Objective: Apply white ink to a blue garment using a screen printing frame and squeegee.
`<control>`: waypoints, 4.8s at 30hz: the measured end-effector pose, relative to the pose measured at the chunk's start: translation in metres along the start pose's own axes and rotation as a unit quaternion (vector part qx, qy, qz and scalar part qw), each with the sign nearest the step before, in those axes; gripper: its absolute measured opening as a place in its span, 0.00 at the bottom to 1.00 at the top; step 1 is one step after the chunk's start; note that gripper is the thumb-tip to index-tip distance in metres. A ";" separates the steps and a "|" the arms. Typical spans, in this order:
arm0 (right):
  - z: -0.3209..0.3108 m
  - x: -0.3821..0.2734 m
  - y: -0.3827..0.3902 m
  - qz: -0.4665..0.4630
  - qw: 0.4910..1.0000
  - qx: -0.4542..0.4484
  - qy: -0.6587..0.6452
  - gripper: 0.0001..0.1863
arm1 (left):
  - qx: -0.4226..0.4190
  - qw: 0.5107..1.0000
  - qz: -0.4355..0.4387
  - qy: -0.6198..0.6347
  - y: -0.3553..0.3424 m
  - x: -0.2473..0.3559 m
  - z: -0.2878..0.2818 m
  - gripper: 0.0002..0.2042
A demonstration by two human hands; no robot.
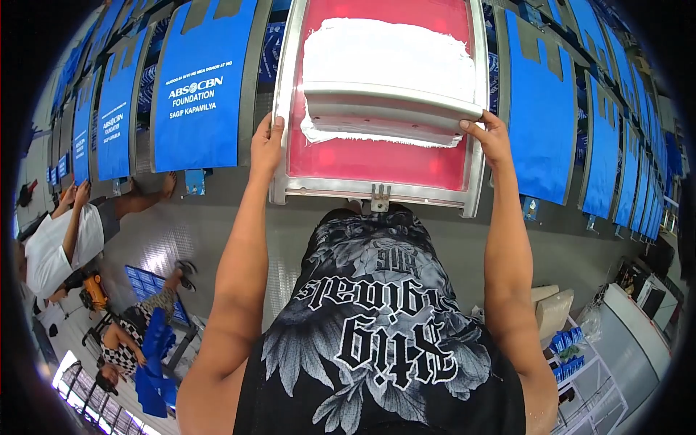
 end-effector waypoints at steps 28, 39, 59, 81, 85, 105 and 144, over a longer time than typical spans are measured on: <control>0.045 -0.106 -0.090 -0.291 0.814 0.026 0.502 0.15 | -0.043 0.829 0.391 -0.398 -0.077 0.197 0.115 0.18; 0.058 -0.069 0.066 -0.207 0.856 -0.080 0.467 0.20 | -0.140 0.865 0.292 -0.383 0.068 0.119 0.074 0.24; 0.062 -0.063 0.043 -0.158 0.874 -0.081 0.452 0.21 | -0.123 0.878 0.312 -0.341 0.046 0.139 0.086 0.16; 0.051 -0.075 -0.108 -0.184 0.798 -0.074 0.569 0.19 | -0.122 0.879 0.268 -0.376 -0.111 0.169 0.112 0.14; 0.043 -0.097 -0.179 -0.107 0.801 -0.140 0.573 0.21 | -0.162 0.872 0.223 -0.404 -0.164 0.209 0.123 0.16; 0.095 -0.146 -0.196 -0.212 0.789 -0.164 0.553 0.28 | -0.375 0.907 -0.169 0.084 0.178 -0.022 0.178 0.25; -0.022 -0.002 -0.021 0.068 0.996 -0.062 0.005 0.26 | 0.048 0.993 0.025 -0.108 0.017 0.057 0.010 0.25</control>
Point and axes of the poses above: each hand's wrist, its own y-axis away from the middle knuckle, its own z-axis out of the palm, x = y × z, the point moved 9 cm from there along -y, towards the middle knuckle
